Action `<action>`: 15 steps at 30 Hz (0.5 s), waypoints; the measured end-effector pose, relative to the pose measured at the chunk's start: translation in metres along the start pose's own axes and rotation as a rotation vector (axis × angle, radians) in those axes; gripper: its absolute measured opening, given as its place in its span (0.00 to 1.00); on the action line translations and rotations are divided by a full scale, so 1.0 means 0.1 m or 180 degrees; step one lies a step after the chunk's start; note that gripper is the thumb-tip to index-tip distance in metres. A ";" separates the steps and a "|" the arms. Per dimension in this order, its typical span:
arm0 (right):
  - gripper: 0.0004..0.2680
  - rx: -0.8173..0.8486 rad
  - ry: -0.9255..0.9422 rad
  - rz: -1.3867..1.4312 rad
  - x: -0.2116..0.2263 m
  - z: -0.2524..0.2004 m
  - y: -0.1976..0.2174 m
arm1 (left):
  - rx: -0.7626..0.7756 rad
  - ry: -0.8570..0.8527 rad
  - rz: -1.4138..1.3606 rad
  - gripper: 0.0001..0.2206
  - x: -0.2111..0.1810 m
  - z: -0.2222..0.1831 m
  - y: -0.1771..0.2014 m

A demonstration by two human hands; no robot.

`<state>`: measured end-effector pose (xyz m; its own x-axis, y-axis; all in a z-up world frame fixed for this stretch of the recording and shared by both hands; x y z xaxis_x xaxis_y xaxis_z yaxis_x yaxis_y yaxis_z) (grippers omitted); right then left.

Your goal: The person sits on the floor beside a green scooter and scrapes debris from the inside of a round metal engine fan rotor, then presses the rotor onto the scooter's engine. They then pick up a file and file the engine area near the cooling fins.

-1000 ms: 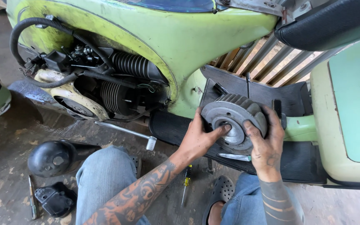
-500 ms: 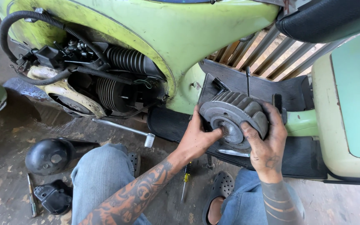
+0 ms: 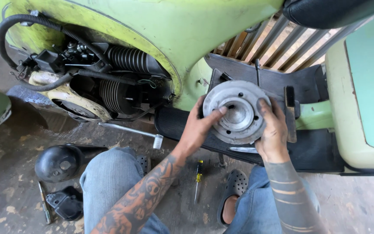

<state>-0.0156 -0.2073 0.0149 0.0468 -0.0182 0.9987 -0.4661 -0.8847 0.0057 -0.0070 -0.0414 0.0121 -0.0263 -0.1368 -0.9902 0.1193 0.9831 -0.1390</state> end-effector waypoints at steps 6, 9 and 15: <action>0.19 0.0494 -0.0860 0.1641 -0.71 0.39 0.28 | -0.0338 0.0078 -0.2082 0.39 0.33 0.16 -0.07; 0.18 0.0807 -0.0576 0.1039 -0.91 0.54 0.37 | -0.0678 0.0363 -0.2352 0.38 0.47 0.16 -0.01; 0.23 0.0206 0.2698 -0.2089 0.19 -0.33 -0.05 | -0.0300 -0.0149 -0.2510 0.30 0.33 0.09 0.14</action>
<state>-0.0409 -0.1876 0.0354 -0.3688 0.7767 0.5106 -0.5240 -0.6275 0.5759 0.0028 -0.0332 -0.0223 -0.0260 -0.7997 -0.5999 -0.0018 0.6001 -0.7999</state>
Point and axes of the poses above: each hand's wrist, its own z-axis towards the middle knuckle, its own y-axis out of the back of the hand, x = y × z, the point moved 3 cm from there along z, towards the middle knuckle, and after that the axes turned 12 degrees about -y, right-handed, at the moved point
